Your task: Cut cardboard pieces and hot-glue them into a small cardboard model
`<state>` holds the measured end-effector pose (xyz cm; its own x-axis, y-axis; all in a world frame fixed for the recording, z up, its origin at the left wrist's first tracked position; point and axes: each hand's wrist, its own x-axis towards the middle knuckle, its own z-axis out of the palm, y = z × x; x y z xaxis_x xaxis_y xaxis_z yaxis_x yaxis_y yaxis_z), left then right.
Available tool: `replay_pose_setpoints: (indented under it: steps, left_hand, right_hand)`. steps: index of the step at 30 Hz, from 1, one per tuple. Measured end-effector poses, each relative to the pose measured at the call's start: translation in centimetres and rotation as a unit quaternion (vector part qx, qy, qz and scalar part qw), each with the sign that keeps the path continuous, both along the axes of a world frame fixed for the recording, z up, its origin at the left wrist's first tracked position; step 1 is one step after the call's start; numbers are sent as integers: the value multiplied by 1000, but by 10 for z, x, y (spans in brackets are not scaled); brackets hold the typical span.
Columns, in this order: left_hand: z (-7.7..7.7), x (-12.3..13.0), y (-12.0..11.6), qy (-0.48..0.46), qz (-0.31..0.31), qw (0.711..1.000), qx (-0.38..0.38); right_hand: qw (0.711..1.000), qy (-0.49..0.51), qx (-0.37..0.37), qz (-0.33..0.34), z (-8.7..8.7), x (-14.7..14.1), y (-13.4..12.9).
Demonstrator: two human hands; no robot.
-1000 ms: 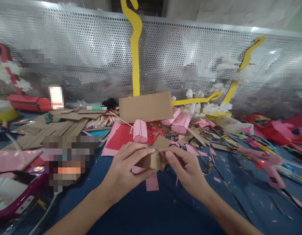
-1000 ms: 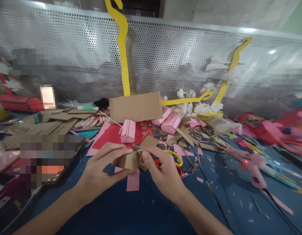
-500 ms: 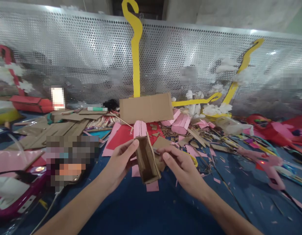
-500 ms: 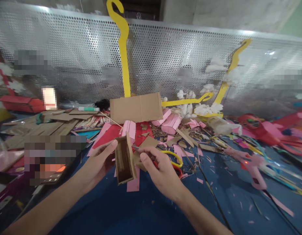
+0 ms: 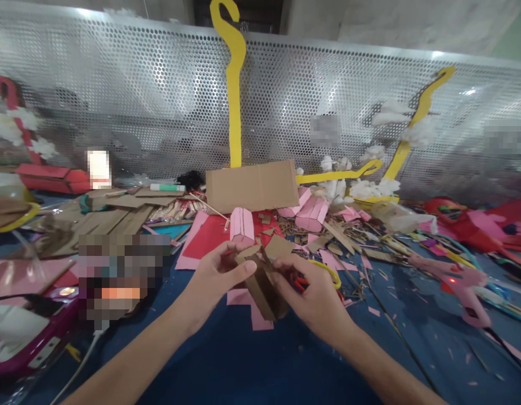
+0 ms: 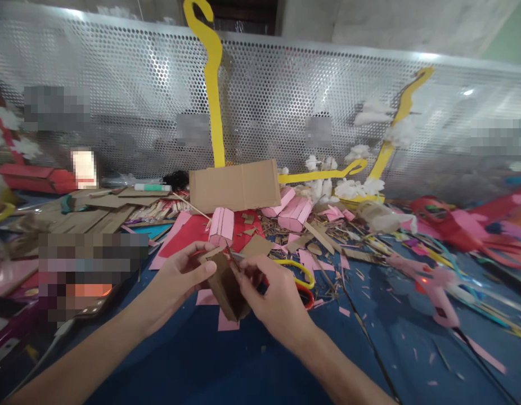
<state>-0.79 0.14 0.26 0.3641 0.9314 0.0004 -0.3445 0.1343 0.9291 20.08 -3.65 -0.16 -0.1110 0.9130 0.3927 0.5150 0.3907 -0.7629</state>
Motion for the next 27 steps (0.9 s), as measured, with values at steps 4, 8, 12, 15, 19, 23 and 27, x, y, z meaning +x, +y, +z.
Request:
replay_pose_setpoints:
  steps: [4, 8, 12, 15, 19, 23, 27]
  left_hand:
    - [-5, 0, 0, 1, -34, 999, 0]
    - [-3, 1, -2, 23, -43, 999, 26]
    - [1, 2, -5, 13, -46, 998, 29]
    - [3, 1, -5, -11, -58, 998, 8]
    - [2, -1, 0, -50, -12, 996, -72]
    - [3, -2, 4, -87, 22, 982, -166]
    - [12, -1, 3, -101, 32, 969, -221]
  right_hand:
    - [998, -21, 39, -39, -4, 4, 3]
    - [997, -22, 68, -42, -2, 5, 2]
    - [995, -15, 81, -52, 2, 4, 1]
    - [993, 22, 93, -74, 5, 5, 1]
    - [985, 109, 73, -109, 4, 12, 6]
    - [969, 215, 50, -113, -1, 16, 15]
    - [963, 249, 24, -99, -5, 14, 19]
